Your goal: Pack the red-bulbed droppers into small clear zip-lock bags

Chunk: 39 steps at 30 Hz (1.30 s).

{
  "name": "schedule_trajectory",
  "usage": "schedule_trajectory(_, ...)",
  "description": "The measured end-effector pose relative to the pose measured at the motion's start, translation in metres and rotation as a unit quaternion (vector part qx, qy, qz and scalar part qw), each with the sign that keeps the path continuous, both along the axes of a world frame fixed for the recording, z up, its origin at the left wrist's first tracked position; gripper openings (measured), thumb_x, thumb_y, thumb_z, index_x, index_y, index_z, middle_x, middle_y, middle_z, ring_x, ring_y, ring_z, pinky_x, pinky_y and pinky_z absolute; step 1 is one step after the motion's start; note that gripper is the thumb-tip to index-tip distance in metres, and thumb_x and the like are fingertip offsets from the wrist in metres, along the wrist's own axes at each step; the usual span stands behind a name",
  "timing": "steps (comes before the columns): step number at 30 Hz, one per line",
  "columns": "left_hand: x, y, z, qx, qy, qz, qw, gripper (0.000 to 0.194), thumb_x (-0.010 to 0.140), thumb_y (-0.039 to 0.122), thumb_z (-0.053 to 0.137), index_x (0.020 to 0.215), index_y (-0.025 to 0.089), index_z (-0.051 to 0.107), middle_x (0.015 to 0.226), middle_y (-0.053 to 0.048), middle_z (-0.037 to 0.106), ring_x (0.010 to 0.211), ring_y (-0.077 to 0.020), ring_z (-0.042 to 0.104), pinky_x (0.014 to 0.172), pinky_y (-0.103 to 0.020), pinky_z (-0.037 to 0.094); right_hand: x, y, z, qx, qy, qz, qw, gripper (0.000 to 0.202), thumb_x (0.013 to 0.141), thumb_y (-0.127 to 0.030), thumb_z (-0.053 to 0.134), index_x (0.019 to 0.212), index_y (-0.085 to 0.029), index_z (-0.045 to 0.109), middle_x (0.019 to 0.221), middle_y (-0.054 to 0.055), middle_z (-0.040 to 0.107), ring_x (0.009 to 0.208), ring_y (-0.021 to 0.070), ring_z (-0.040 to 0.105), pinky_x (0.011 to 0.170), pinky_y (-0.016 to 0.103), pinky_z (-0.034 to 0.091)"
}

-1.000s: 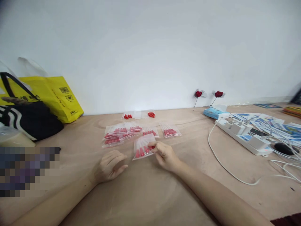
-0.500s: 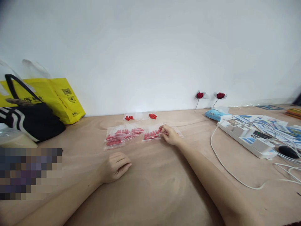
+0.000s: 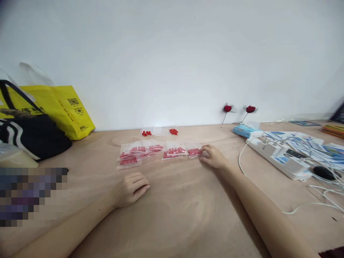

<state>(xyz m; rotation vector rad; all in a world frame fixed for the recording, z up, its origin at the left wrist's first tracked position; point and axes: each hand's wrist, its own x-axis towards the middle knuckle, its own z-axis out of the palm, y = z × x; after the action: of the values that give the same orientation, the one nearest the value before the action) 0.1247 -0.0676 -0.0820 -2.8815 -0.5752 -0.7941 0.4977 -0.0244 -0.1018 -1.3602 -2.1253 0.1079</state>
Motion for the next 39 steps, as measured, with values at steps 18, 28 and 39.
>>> schedule_trajectory(18,0.002,-0.001,0.004,-0.004,-0.008,-0.004,1.000,0.017,0.084,0.016,0.042,0.074,0.015,0.056,0.065,-0.003,0.059,0.060,-0.0139,0.051,0.055,-0.024,0.041,-0.004,-0.086,0.014,-0.048,0.123,0.049,0.990,0.014,0.086,-0.029,0.039,0.079,-0.020,0.046,0.092,0.008,0.061,0.085,0.0182,0.058,0.069,0.029,0.046)
schedule_trajectory(28,0.005,-0.015,0.007,-0.042,-0.054,-0.041,0.997,0.039,0.073,0.038,0.061,0.103,0.014,0.051,0.094,-0.011,0.059,0.088,-0.0217,0.056,0.075,-0.033,0.049,-0.098,-0.109,0.024,-0.137,0.201,0.216,0.946,0.016,0.086,-0.032,0.042,0.078,-0.019,0.046,0.092,0.008,0.060,0.086,0.0166,0.056,0.073,0.031,0.044)
schedule_trajectory(39,0.003,-0.009,0.003,0.103,-0.094,-0.031,0.990,0.009,0.082,0.012,0.049,0.085,0.017,0.056,0.078,-0.004,0.065,0.073,-0.0136,0.063,0.060,-0.022,0.050,-0.149,-0.063,0.004,-0.170,0.357,0.203,0.896,0.021,0.081,-0.038,0.050,0.074,-0.019,0.046,0.097,0.008,0.057,0.092,0.0156,0.055,0.083,0.033,0.042)
